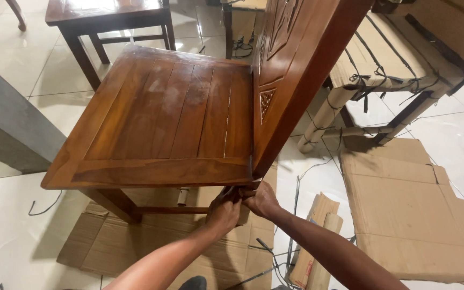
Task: Wrapping a wooden chair with cardboard and securing it with plastic straps
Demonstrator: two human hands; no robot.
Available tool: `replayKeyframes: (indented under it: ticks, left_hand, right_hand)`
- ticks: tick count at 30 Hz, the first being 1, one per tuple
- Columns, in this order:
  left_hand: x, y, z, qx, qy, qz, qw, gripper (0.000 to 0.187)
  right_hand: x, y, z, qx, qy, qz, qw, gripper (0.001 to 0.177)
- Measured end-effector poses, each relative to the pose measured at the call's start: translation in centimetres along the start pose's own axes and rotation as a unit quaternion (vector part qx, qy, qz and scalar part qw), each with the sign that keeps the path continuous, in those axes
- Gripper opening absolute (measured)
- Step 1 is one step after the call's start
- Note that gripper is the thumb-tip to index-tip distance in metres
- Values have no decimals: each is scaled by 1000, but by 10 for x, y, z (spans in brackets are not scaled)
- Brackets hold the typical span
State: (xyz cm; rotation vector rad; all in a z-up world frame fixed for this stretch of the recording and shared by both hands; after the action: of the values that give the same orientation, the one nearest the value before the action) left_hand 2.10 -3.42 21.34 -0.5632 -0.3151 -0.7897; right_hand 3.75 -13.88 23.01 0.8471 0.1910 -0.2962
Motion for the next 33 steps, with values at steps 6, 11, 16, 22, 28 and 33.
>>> replayKeyframes:
  ticks: [6, 11, 16, 22, 28, 33]
  left_hand:
    - [-7, 16, -3, -108, -45, 42, 992, 32]
    - [-27, 52, -65, -66, -24, 14, 997, 38]
    - [-34, 60, -58, -97, -24, 51, 994, 49]
    - [-36, 39, -18, -128, 139, 214, 958, 62]
    - [-64, 77, -54, -103, 222, 226, 943, 68]
    - [-90, 79, -60, -79, 318, 207, 922, 62]
  right_hand:
    - [14, -17, -17, -8, 5, 89, 996, 26]
    - [19, -25, -18, 12, 41, 155, 987, 42]
    - [5, -24, -13, 13, 61, 153, 986, 51]
    - [0, -30, -20, -19, 116, 113, 987, 79]
    - [-4, -38, -18, -30, 140, 91, 985, 89]
    - [-5, -46, -18, -51, 151, 65, 985, 89]
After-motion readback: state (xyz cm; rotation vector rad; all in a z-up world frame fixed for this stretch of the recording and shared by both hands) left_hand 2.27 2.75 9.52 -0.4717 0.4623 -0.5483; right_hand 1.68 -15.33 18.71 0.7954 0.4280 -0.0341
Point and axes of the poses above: each hand's wrist, its own x-axis towards the middle knuckle, its own z-axis out of the back of the hand, y = z × x, the point moved 10 cm from there along x, towards the middle knuckle, and after that the axes turned 8 degrees about -z, right-handed, at the moved point
